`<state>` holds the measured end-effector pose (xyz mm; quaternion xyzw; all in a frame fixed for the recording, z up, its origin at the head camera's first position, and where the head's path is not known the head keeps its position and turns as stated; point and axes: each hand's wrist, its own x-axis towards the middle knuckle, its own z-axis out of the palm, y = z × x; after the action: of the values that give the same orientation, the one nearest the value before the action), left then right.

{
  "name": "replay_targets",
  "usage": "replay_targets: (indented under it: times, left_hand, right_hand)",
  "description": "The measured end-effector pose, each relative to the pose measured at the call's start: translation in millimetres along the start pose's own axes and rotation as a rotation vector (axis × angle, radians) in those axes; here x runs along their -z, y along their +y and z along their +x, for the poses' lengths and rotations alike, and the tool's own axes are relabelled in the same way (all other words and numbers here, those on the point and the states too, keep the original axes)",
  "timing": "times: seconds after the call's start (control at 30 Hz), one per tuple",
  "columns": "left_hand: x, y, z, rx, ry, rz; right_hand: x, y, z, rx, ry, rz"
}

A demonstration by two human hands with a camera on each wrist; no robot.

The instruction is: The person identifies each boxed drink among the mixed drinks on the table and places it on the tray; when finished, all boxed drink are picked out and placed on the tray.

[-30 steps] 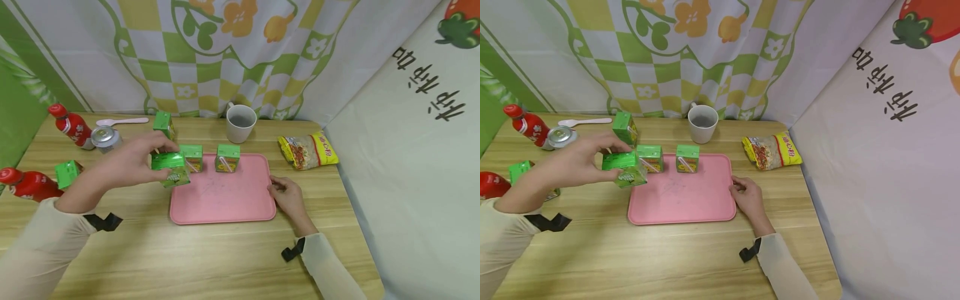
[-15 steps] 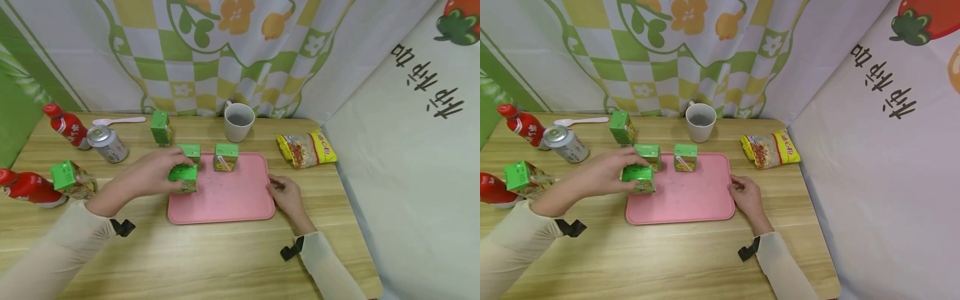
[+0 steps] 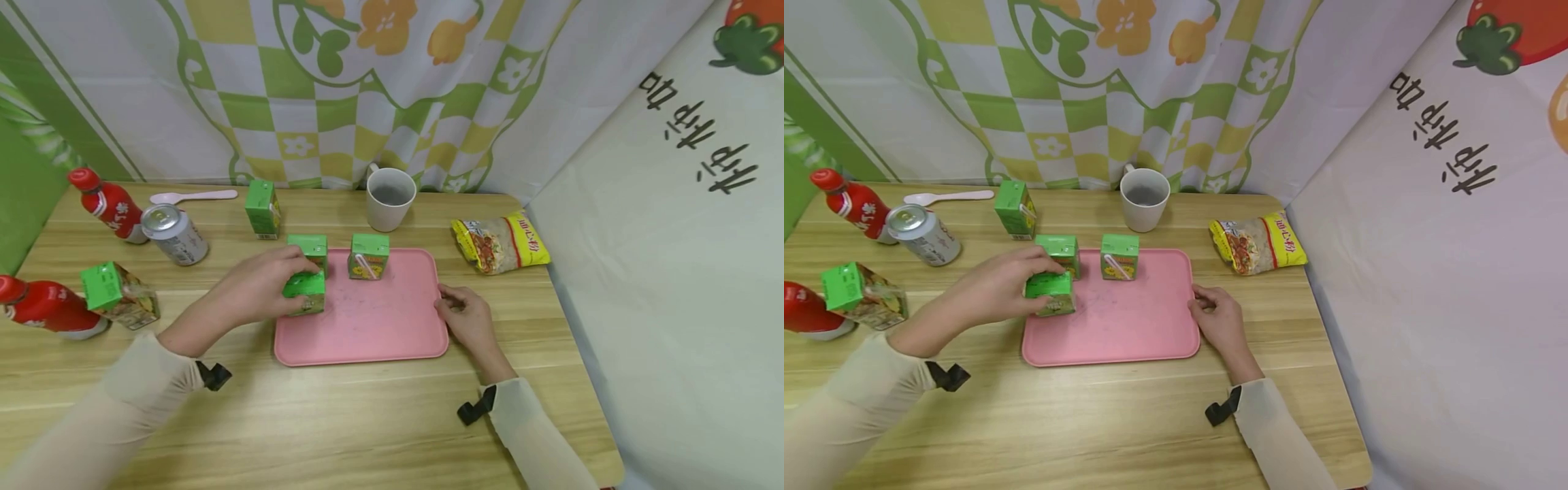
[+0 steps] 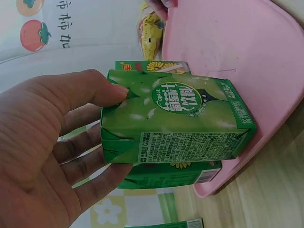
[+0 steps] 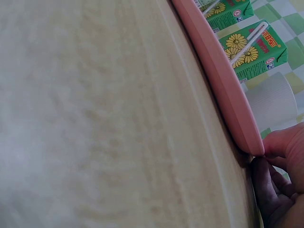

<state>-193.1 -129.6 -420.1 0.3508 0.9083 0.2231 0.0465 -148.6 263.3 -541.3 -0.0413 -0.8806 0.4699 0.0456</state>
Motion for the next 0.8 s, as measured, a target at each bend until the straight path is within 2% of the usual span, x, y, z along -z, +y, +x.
replay_targets:
  times: [0.27, 0.43, 0.6, 0.73, 0.8]
  left_hand:
    - [-2.9, 0.9, -2.1, 0.007, 0.005, -0.005]
    - [8.6, 3.9, -7.9, 0.048, 0.014, -0.045]
    - [33.6, 1.5, -12.2, 0.114, 0.131, -0.139]
    - [56.7, -11.5, -8.9, 0.219, 0.246, -0.191]
    - [66.2, -21.7, -4.0, 0.285, 0.27, -0.192]
  right_hand:
    - [-0.7, -3.5, -0.8, -0.016, -0.001, 0.011]
    - [-0.8, -3.6, -1.3, -0.019, -0.003, 0.001]
    - [-0.6, -2.7, -1.1, -0.019, 0.0, -0.003]
    - [-0.3, -2.5, -0.8, -0.014, -0.003, -0.001]
    - [-0.4, -2.5, -0.4, -0.013, -0.005, -0.002]
